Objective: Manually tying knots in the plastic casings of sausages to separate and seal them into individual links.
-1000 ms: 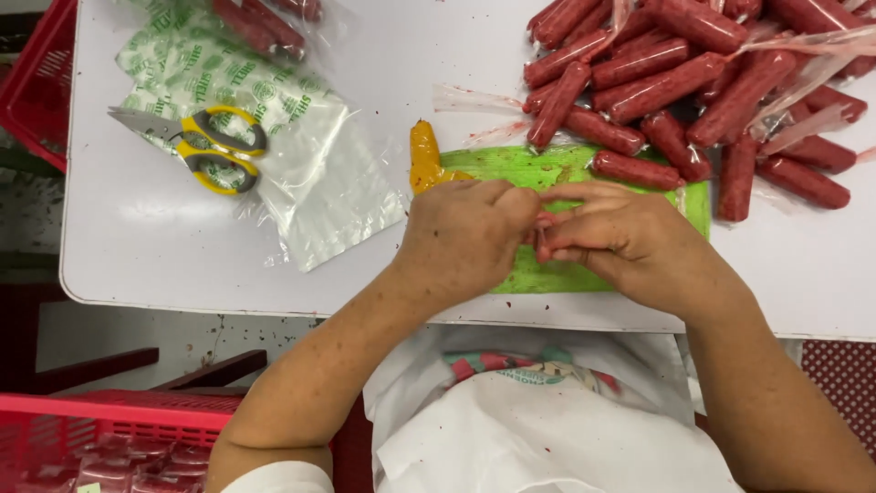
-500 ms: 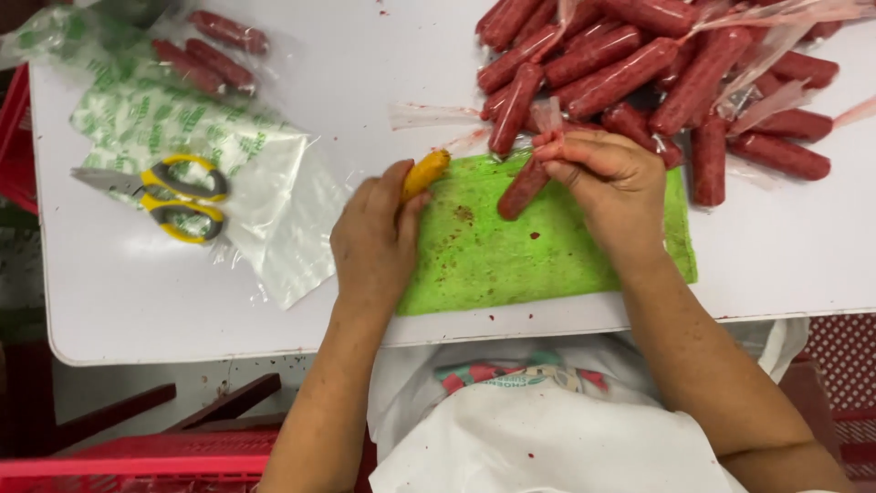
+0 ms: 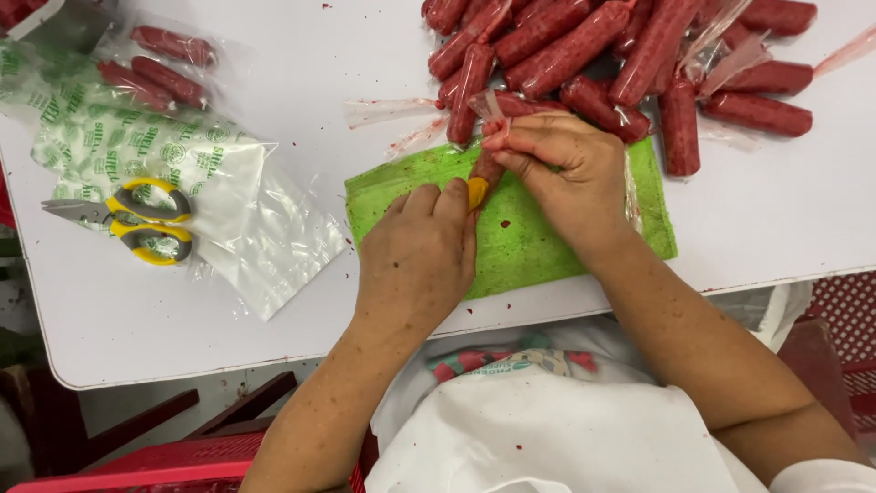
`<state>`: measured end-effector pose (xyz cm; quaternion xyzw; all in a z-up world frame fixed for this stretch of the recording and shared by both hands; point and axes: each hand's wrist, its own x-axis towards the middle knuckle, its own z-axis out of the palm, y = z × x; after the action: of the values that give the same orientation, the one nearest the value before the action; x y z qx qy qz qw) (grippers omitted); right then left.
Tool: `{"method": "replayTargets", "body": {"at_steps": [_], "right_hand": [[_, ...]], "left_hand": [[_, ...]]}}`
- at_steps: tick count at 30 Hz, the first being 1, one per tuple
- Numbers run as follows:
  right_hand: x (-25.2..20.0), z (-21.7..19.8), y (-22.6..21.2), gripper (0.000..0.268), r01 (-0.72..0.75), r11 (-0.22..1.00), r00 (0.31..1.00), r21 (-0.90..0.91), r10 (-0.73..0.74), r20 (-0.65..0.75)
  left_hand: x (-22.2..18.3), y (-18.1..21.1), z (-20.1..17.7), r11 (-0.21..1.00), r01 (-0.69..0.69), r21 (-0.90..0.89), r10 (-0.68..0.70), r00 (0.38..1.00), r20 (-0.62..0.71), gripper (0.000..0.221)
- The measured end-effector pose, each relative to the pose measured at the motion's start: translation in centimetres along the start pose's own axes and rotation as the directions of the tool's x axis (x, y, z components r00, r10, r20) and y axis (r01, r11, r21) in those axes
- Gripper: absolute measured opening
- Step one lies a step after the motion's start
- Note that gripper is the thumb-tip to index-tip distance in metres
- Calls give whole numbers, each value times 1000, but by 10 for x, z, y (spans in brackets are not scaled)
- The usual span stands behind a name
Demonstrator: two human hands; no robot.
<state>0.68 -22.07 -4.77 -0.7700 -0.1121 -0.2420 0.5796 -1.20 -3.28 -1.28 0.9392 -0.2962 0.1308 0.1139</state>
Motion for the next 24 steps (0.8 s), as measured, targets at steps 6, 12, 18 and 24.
{"method": "replayTargets", "body": {"at_steps": [6,12,18,24], "right_hand": [[0,0,-5,8,34,998,999,-49,-32,40],[-5,0,-1,13,65,994,994,-91,-57,93],[0,-10,12,22,-346,812,927,471,375,35],[-6,-9,2,26,-447,491,818,747,563,119]], "left_hand": [[8,5,-48,995,92,47,-95,992,83,24],[20,11,-29,987,159,-30,-151,971,185,17],[-22,-8,-71,926,255,-278,-236,967,98,30],[-40,-7,-41,902,136,-410,-179,982,-67,31]]}}
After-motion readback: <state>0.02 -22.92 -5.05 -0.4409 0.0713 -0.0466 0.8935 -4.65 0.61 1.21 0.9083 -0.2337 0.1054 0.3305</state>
